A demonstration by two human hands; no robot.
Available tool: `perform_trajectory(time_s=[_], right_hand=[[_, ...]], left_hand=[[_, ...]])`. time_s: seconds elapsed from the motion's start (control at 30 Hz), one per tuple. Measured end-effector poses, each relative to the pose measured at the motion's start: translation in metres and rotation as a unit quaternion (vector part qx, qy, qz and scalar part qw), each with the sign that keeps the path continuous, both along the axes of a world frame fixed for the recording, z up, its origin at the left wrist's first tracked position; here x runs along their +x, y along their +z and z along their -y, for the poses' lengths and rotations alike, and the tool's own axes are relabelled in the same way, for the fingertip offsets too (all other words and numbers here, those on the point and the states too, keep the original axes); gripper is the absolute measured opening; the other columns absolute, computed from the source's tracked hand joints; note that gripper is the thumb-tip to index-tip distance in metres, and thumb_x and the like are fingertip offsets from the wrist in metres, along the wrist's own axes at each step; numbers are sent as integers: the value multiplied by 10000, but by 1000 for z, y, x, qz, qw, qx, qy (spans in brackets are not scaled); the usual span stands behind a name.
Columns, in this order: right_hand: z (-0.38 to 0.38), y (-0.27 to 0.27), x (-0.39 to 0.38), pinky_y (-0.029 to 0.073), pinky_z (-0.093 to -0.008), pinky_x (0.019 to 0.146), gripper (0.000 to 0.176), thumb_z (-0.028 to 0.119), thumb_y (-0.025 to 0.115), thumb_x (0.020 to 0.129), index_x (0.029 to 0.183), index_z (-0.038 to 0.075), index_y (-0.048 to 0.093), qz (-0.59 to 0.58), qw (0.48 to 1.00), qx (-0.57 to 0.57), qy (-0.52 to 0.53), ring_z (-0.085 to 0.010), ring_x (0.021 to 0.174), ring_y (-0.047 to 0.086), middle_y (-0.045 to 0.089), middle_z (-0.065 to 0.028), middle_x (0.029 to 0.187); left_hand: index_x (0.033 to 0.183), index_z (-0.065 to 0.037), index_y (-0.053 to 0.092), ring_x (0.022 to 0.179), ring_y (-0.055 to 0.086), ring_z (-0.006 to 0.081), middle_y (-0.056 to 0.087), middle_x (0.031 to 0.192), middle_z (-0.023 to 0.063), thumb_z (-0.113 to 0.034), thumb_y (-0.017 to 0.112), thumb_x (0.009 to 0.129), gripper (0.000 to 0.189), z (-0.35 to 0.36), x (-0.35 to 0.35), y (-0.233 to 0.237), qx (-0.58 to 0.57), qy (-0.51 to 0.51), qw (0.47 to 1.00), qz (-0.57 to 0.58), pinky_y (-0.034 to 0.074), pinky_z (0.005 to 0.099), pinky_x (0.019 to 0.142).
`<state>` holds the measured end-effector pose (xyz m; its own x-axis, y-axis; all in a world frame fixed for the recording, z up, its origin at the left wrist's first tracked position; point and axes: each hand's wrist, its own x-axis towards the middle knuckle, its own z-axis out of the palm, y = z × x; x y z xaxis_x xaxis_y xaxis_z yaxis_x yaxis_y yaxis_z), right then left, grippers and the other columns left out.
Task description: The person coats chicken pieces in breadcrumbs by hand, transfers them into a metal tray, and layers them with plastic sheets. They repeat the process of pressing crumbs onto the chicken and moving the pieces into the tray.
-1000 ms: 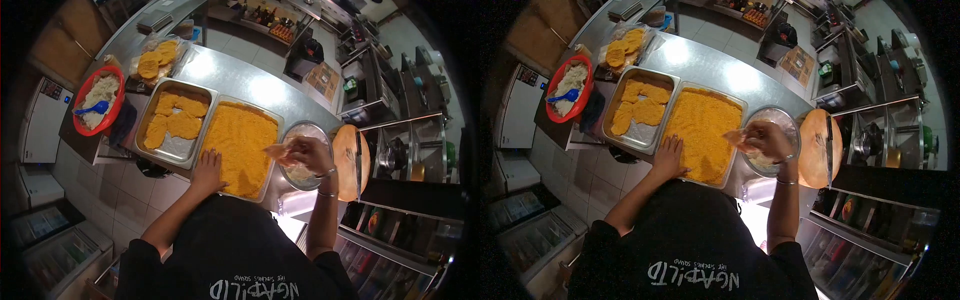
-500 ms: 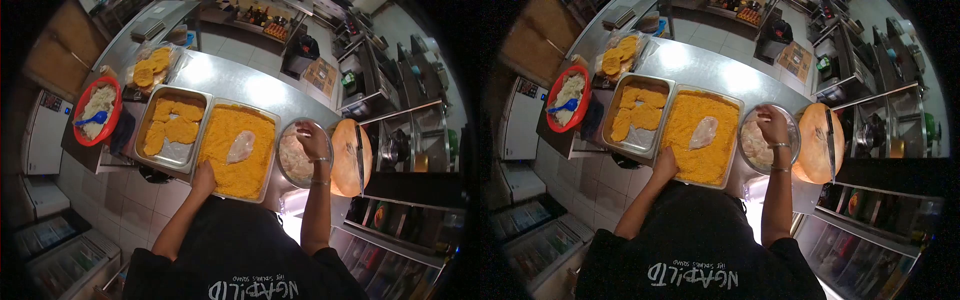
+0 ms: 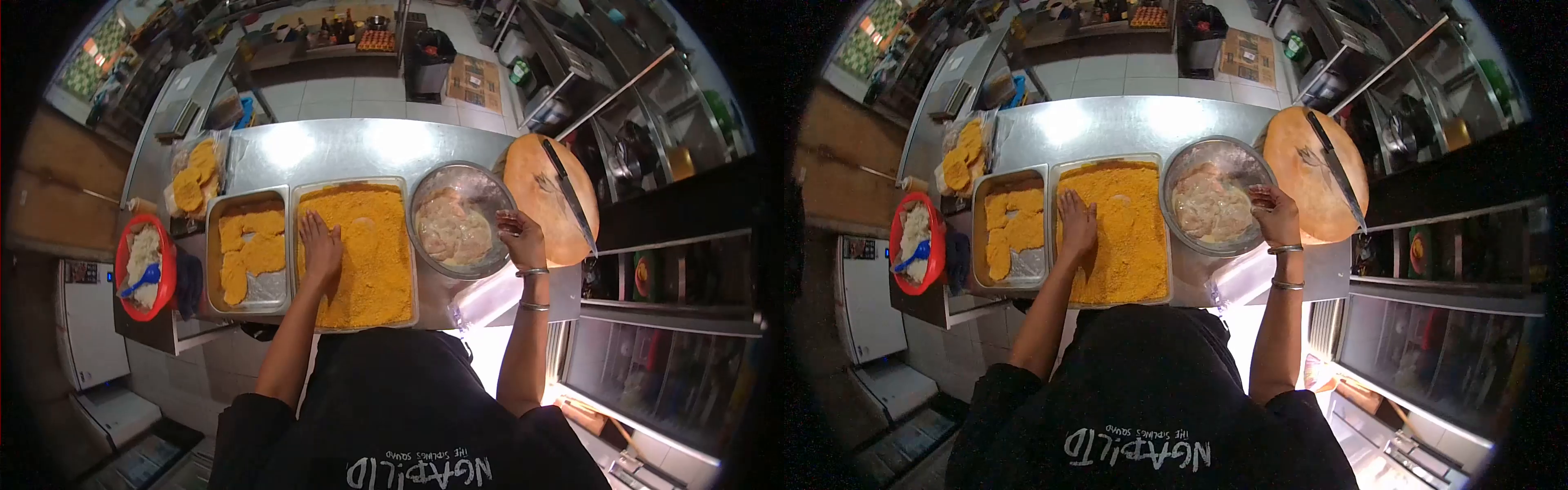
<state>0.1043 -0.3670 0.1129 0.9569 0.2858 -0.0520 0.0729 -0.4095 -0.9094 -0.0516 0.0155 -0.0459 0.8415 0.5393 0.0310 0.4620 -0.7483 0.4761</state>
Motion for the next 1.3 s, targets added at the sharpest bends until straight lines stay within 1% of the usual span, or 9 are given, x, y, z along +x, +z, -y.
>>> perform_trajectory(time_s=[0.1, 0.3, 0.43, 0.63, 0.7, 0.83, 1.0, 1.1, 1.3], right_hand=[[9, -4, -6, 546, -290, 861, 342, -87, 645, 743, 1077, -16, 669, -8, 1000, 12, -16, -165, 920, 676, 710, -82, 1023], [14, -6, -11, 547, -292, 869, 338, -92, 645, 753, 1083, -16, 664, -25, 999, 31, -24, -171, 943, 679, 711, -90, 1036], [12, -3, -8, 547, -294, 872, 338, -92, 637, 756, 1085, -18, 662, -19, 999, 23, -22, -173, 952, 680, 711, -93, 1041], [7, 0, -2, 548, -301, 873, 344, -90, 630, 752, 1087, -20, 662, -19, 1000, 24, -5, -178, 951, 683, 712, -94, 1039], [6, 1, 0, 547, -301, 875, 343, -90, 630, 751, 1085, -22, 661, -16, 1000, 25, -1, -181, 951, 684, 714, -94, 1038], [1, 4, 5, 546, -300, 877, 340, -92, 630, 752, 1083, -23, 660, -20, 1000, 24, 3, -181, 952, 683, 715, -97, 1042], [4, 0, 9, 543, -284, 870, 339, -93, 635, 773, 1102, -11, 646, -5, 1000, 7, 15, -169, 969, 678, 707, -91, 1073], [10, -7, 12, 544, -283, 872, 340, -87, 632, 779, 1112, -15, 645, -8, 1000, 23, 2, -172, 974, 680, 709, -93, 1072], [15, -20, 11, 535, -300, 896, 384, -55, 591, 757, 1133, -13, 658, 9, 1000, -26, 5, -186, 985, 681, 714, -103, 1059]], left_hand=[[1533, 57, 82, 1501, 48, 388, 81, 1611, 248, -381, 296, 1063, 677, 4, 0, 2, -44, -31, 995, 80, 43, 478, 1215], [1546, 21, 84, 1510, 65, 331, 90, 1618, 221, -397, 284, 1067, 666, 18, 8, 31, -88, -195, 970, 118, 50, 425, 1218], [1548, -2, 133, 1500, 133, 338, 147, 1609, 222, -402, 310, 1064, 652, 0, 29, 17, -90, -32, 992, 78, 133, 409, 1210], [1473, -76, 423, 1320, 443, 344, 517, 1395, 201, -377, 416, 1050, 520, -10, 47, 46, -333, -119, 932, 79, 333, 421, 1096], [1429, -86, 489, 1186, 520, 337, 618, 1226, 173, -357, 466, 1032, 481, -5, 58, 39, -90, -178, 963, 182, 370, 429, 1042], [1416, -53, 487, 1178, 500, 382, 599, 1222, 194, -294, 522, 992, 489, 11, 59, 76, -229, -207, 951, -12, 375, 458, 1029], [1501, -54, 350, 1424, 309, 349, 393, 1511, 173, -401, 449, 1012, 608, 29, 56, 36, 98, -314, 944, 37, 215, 496, 1174], [1528, -52, 282, 1496, 158, 329, 243, 1601, 141, -449, 421, 1000, 675, 47, 25, 53, 116, -338, 933, -44, 83, 508, 1213], [1509, -11, 300, 1491, 181, 332, 272, 1587, 164, -450, 385, 989, 685, 61, 7, 57, 128, -339, 932, -13, 46, 527, 1210]])
